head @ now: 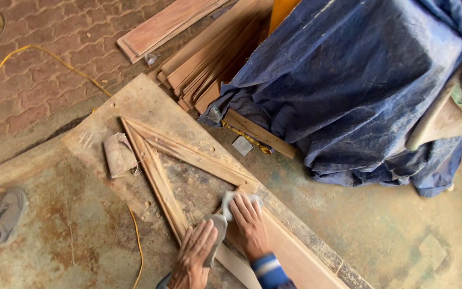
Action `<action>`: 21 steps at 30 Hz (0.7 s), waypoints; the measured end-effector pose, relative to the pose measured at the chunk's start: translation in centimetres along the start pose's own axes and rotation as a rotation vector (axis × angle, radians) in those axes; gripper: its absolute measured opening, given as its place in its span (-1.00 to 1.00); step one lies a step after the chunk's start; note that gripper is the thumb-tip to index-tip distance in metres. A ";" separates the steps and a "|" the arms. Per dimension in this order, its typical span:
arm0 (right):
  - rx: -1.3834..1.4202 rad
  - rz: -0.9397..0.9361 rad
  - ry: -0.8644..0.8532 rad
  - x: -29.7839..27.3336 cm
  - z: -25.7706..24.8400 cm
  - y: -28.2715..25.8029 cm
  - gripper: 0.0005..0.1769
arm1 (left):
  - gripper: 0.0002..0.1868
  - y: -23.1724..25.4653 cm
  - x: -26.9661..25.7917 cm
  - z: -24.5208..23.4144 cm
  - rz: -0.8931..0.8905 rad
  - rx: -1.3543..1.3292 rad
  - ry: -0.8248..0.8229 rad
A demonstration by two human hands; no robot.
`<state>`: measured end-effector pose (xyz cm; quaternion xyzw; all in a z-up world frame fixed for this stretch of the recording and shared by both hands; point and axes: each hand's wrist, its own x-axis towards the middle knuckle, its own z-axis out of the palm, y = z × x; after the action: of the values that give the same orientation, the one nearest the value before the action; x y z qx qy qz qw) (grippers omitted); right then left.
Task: The person is sanding and wiping down wood planks in a workshop setting.
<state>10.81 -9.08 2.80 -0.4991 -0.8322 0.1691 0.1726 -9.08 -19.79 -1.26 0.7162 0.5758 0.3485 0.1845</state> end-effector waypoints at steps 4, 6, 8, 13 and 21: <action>-0.268 0.071 -0.062 -11.7 0.2 5.4 -0.29 | -0.26 0.5 -0.6 0.7 0.111 -0.055 -0.239; -0.223 0.073 -0.034 -13.7 1.3 6.6 -0.33 | -0.22 0.4 -2.0 1.4 0.174 -0.056 -0.154; -0.170 0.086 0.001 -11.9 1.8 5.3 -0.37 | -0.15 -0.1 -3.3 1.6 0.243 -0.050 -0.080; 0.024 0.008 -0.006 1.5 1.8 -1.7 -0.38 | -0.43 0.5 -2.3 -1.2 -0.046 -0.005 0.025; -0.092 0.035 0.118 -17.3 1.0 8.4 -0.23 | -0.45 3.9 4.8 -7.4 -0.170 -0.088 0.132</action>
<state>24.48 -20.90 -3.97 -0.5303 -0.8185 0.1038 0.1952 -11.16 -17.25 7.77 0.6314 0.6296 0.4029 0.2064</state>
